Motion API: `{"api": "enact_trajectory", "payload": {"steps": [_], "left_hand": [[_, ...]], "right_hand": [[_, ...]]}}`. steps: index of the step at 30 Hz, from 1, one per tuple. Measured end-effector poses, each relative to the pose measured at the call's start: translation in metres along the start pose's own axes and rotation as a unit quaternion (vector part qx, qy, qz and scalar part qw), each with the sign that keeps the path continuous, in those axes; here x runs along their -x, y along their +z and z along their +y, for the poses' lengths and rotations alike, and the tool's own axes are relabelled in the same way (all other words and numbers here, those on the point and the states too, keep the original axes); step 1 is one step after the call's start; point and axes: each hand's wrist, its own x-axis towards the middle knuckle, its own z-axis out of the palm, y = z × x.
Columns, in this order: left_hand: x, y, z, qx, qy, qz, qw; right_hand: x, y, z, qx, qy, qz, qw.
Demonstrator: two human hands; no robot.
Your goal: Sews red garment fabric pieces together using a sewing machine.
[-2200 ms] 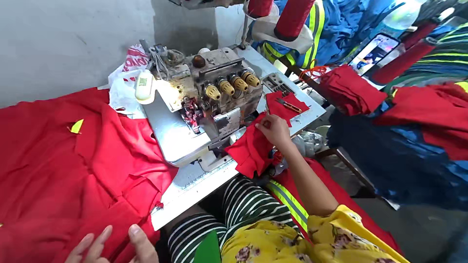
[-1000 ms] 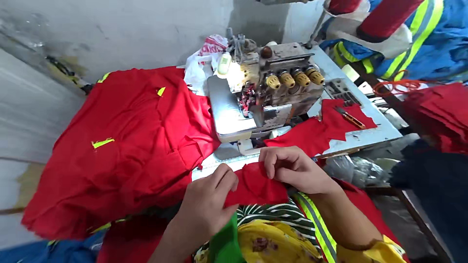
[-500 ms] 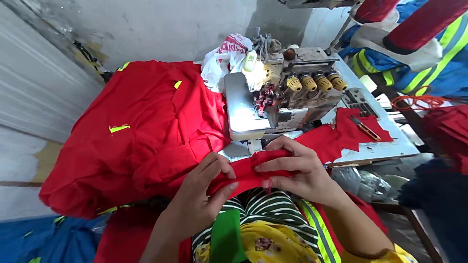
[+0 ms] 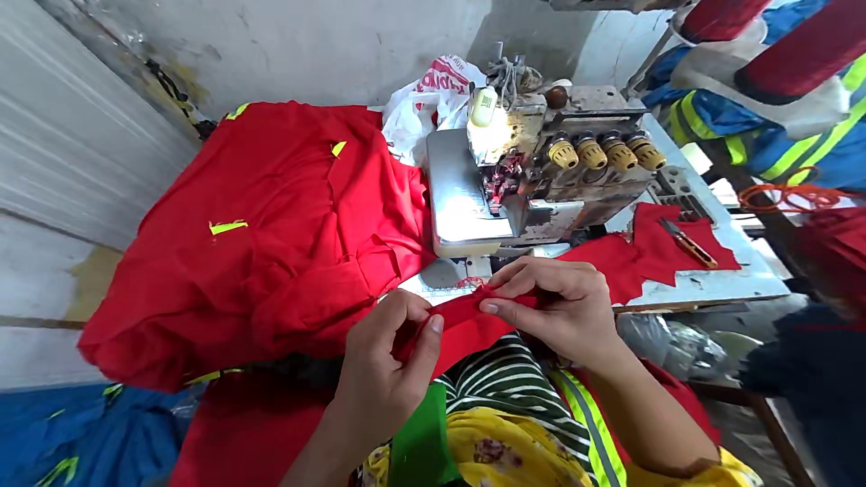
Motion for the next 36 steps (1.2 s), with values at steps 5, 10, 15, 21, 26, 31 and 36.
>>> {"api": "enact_trajectory", "payload": {"steps": [5,10,15,21,26,31,36], "left_hand": [[0.003,0.000,0.007,-0.014,0.032,0.067,0.997],[0.003,-0.004,0.017,-0.131,0.127,0.071,0.981],[-0.003,-0.009,0.004,-0.236,0.060,0.017,0.970],[-0.008,-0.017,-0.036,0.243,-0.135,-0.196,0.940],[0.003,0.011,-0.023,0.261,-0.174,-0.039,0.949],[0.000,-0.001,-0.014,-0.006,-0.011,0.023,1.000],[-0.004,-0.012,-0.011,-0.209,0.070,0.031,0.975]], "right_hand": [[-0.001,-0.002,-0.004,0.058,-0.003,-0.020,0.998],[-0.009,-0.011,-0.004,0.083,0.038,-0.133,0.987],[-0.010,-0.015,0.014,0.018,0.062,-0.183,0.981],[0.013,0.034,0.014,-0.310,0.223,0.003,0.924],[0.011,0.054,0.014,-0.128,0.121,0.102,0.979],[0.001,0.032,0.015,0.010,0.015,-0.012,1.000],[-0.004,0.022,0.015,-0.004,-0.007,-0.070,0.998]]}}
